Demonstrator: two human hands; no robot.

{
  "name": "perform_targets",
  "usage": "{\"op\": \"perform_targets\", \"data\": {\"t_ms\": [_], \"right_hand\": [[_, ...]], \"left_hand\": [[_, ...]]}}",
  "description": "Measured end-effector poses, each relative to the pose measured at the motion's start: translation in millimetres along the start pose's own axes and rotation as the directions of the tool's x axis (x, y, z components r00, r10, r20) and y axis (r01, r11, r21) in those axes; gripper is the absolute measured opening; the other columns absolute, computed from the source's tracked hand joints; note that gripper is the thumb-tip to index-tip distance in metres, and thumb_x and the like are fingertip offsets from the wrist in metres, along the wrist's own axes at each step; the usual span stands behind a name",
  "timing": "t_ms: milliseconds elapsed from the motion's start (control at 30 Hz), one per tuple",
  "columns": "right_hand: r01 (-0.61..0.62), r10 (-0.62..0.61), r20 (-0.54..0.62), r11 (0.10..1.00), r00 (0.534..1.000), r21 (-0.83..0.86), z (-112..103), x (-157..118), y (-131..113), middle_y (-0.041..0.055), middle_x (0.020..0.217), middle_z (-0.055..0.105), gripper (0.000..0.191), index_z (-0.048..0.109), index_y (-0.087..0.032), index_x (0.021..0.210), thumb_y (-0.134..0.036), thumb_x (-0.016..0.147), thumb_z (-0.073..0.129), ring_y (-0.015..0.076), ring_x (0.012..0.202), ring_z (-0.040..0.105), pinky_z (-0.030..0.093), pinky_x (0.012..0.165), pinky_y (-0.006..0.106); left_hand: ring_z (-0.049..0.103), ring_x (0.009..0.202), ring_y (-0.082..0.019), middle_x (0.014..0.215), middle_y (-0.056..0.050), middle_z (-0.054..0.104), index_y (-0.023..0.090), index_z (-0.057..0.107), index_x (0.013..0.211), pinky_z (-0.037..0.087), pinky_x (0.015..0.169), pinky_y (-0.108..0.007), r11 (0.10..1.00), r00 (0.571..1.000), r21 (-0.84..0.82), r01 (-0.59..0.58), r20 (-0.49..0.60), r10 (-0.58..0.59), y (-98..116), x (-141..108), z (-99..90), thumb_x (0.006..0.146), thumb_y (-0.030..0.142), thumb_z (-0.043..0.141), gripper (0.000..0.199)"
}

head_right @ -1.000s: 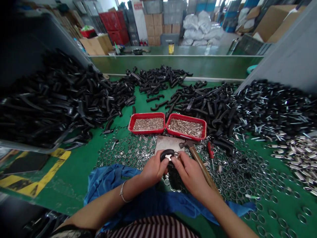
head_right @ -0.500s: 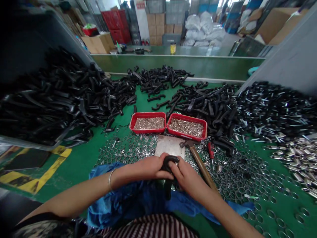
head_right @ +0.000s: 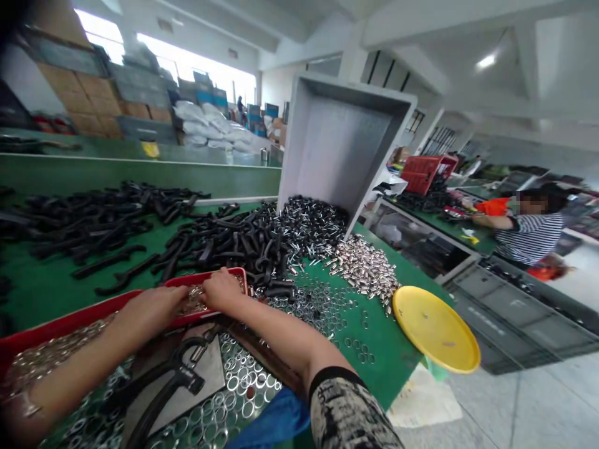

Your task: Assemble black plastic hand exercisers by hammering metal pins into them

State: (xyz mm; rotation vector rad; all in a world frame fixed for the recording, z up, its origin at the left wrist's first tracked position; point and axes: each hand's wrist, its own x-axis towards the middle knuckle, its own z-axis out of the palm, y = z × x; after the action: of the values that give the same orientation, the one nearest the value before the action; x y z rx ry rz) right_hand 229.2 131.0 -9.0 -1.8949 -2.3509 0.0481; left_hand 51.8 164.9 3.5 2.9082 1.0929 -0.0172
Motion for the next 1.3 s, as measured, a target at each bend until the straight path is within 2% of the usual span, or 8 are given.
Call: {"op": "perform_targets", "data": {"t_ms": [133, 300, 600, 767, 900, 1067, 1167, 1300], "right_hand": [[0.05, -0.05, -0.008, 0.999, 0.999, -0.004, 14, 6, -2, 0.0121, 0.094, 0.07, 0.025, 0.069, -0.011, 0.086, -0.034, 0.09, 0.06, 0.0242, 0.092, 0.056, 0.035, 0.093, 0.037], [0.039, -0.036, -0.102, 0.999, 0.994, 0.031, 14, -1, -1, 0.0105, 0.097, 0.069, 0.02, 0.066, -0.014, 0.092, -0.029, 0.093, 0.054, 0.0238, 0.096, 0.057, 0.036, 0.092, 0.034], [-0.002, 0.098, -0.236, 0.927, 0.967, 0.375, -2, -11, -11, 0.004, 0.086, 0.069, 0.006, 0.058, -0.02, 0.086, -0.018, 0.09, 0.054, 0.0193, 0.082, 0.06, 0.041, 0.073, 0.028], [0.037, 0.182, -0.302, 0.8, 0.936, 0.598, -1, -21, -9, 0.0078, 0.097, 0.068, 0.019, 0.06, -0.019, 0.098, -0.026, 0.095, 0.043, 0.0211, 0.09, 0.061, 0.044, 0.084, 0.034], [0.091, 0.1, -0.253, 0.757, 0.962, 0.647, -3, -76, -15, 0.0053, 0.096, 0.07, 0.016, 0.066, -0.021, 0.093, -0.031, 0.091, 0.053, 0.0212, 0.092, 0.063, 0.046, 0.086, 0.035], [-0.055, 0.084, -0.002, 0.673, 0.996, 0.738, 8, -118, -25, 0.0016, 0.083, 0.07, 0.016, 0.06, -0.022, 0.092, -0.036, 0.092, 0.054, 0.0159, 0.065, 0.062, 0.048, 0.061, 0.028], [-0.052, 0.04, 0.033, 0.736, 0.999, 0.675, 16, -112, -24, 0.0005, 0.076, 0.069, 0.019, 0.058, -0.022, 0.088, -0.037, 0.095, 0.051, 0.015, 0.06, 0.059, 0.045, 0.058, 0.027], [-0.028, -0.016, 0.07, 0.809, 0.997, 0.587, 19, -100, -22, -0.0007, 0.072, 0.069, 0.018, 0.057, -0.022, 0.089, -0.036, 0.097, 0.048, 0.0148, 0.06, 0.061, 0.044, 0.06, 0.026]], "left_hand": [[0.065, 0.104, -0.039, 0.099, -0.019, 0.073, 0.015, 0.07, 0.091, 0.044, 0.086, -0.047, 0.996, 0.997, 0.061, -0.063, 0.057, 0.059, -10, 36, 17.6, 0.086, 0.018, 0.039, 0.032], [0.068, 0.099, -0.036, 0.103, -0.019, 0.073, 0.013, 0.071, 0.098, 0.044, 0.086, -0.046, 0.994, 0.995, 0.073, -0.083, 0.06, 0.078, -16, 45, 36.7, 0.088, 0.015, 0.036, 0.037], [0.069, 0.095, -0.029, 0.094, -0.019, 0.074, 0.01, 0.071, 0.093, 0.046, 0.089, -0.039, 0.997, 0.996, -0.042, 0.064, -0.058, -0.066, 22, 14, -9.1, 0.086, 0.006, 0.045, 0.027], [0.066, 0.101, -0.024, 0.104, -0.016, 0.072, 0.012, 0.069, 0.103, 0.046, 0.091, -0.033, 0.976, 0.978, -0.143, 0.165, -0.107, -0.181, 11, 1, 0.1, 0.093, 0.016, 0.046, 0.025], [0.066, 0.094, -0.021, 0.098, -0.009, 0.073, 0.016, 0.069, 0.098, 0.047, 0.088, -0.031, 0.959, 0.968, -0.252, 0.127, -0.177, -0.175, 8, -9, 9.2, 0.092, 0.018, 0.05, 0.02], [0.065, 0.096, -0.022, 0.095, -0.008, 0.074, 0.015, 0.07, 0.093, 0.045, 0.096, -0.037, 0.933, 0.953, -0.347, 0.094, -0.239, -0.185, 11, -3, 15.7, 0.088, 0.013, 0.053, 0.017], [0.066, 0.095, -0.02, 0.097, -0.008, 0.073, 0.014, 0.067, 0.094, 0.048, 0.093, -0.035, 0.842, 0.911, -0.536, 0.059, -0.316, -0.265, 12, -6, 15.3, 0.088, 0.014, 0.056, 0.013], [0.068, 0.081, -0.014, 0.092, -0.006, 0.072, 0.014, 0.062, 0.1, 0.054, 0.077, -0.029, 0.463, 0.838, -0.884, -0.061, -0.297, -0.457, 14, -37, 12.8, 0.092, 0.022, 0.056, 0.012]]}}
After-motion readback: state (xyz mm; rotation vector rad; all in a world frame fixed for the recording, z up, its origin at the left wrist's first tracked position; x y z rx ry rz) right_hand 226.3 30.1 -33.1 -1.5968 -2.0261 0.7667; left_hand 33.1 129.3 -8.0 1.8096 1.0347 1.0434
